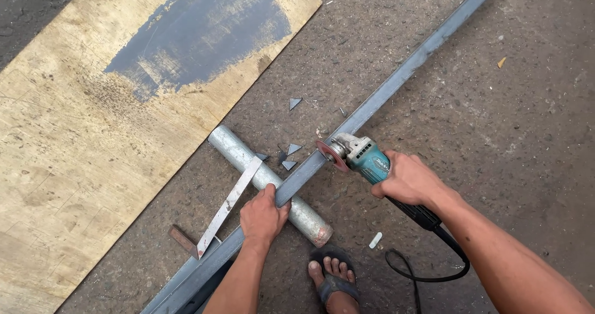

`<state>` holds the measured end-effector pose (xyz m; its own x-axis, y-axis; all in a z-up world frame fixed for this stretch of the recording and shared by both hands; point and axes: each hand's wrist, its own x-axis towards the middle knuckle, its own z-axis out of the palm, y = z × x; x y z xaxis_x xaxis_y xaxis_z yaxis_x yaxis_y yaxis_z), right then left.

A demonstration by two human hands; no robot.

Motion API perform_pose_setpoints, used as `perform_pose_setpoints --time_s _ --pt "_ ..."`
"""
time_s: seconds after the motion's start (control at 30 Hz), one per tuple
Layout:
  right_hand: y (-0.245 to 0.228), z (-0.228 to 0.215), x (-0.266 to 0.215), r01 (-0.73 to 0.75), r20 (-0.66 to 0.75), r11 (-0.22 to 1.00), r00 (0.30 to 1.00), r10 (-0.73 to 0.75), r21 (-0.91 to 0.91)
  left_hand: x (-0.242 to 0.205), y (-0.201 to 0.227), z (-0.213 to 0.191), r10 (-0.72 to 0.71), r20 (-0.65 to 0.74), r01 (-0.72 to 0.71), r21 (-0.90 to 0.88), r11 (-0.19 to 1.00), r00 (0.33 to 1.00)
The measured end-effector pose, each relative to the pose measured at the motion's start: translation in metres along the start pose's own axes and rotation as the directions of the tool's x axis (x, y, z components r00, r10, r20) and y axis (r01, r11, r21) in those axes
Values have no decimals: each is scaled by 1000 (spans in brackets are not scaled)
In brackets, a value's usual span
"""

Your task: Using a handheld angle grinder to cut metal square tubing and measuring the pieces with a metal ruler.

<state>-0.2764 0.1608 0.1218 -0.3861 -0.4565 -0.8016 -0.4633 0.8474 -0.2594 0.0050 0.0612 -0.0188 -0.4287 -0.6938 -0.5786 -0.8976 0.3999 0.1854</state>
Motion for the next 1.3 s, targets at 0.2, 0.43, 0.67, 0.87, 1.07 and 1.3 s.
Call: perform_pose_setpoints --time_s 0.2,0.43,0.67,0.87,1.07,1.3 --pt "-6 -3 -5 -9 12 1000 1000 8 24 0 1 4 6 -32 -6 6 1000 999" --pt "-1 1 1 4 16 999 1000 -4 44 2 -5 17 39 -111 -36 31 999 993" --pt "-20 -8 -6 8 29 999 1000 -6 -52 5 -8 18 39 -145 -36 19 999 989" --pt "-21 -2 1 -2 24 999 1000 3 -54 7 -8 22 37 -139 -35 14 999 990" --pt "-15 2 20 10 1 992 1000 -10 -129 9 -8 15 38 -138 -37 8 999 990" --pt "-13 4 17 -14 25 990 1000 18 -139 12 -13 21 33 -138 -33 2 999 990"
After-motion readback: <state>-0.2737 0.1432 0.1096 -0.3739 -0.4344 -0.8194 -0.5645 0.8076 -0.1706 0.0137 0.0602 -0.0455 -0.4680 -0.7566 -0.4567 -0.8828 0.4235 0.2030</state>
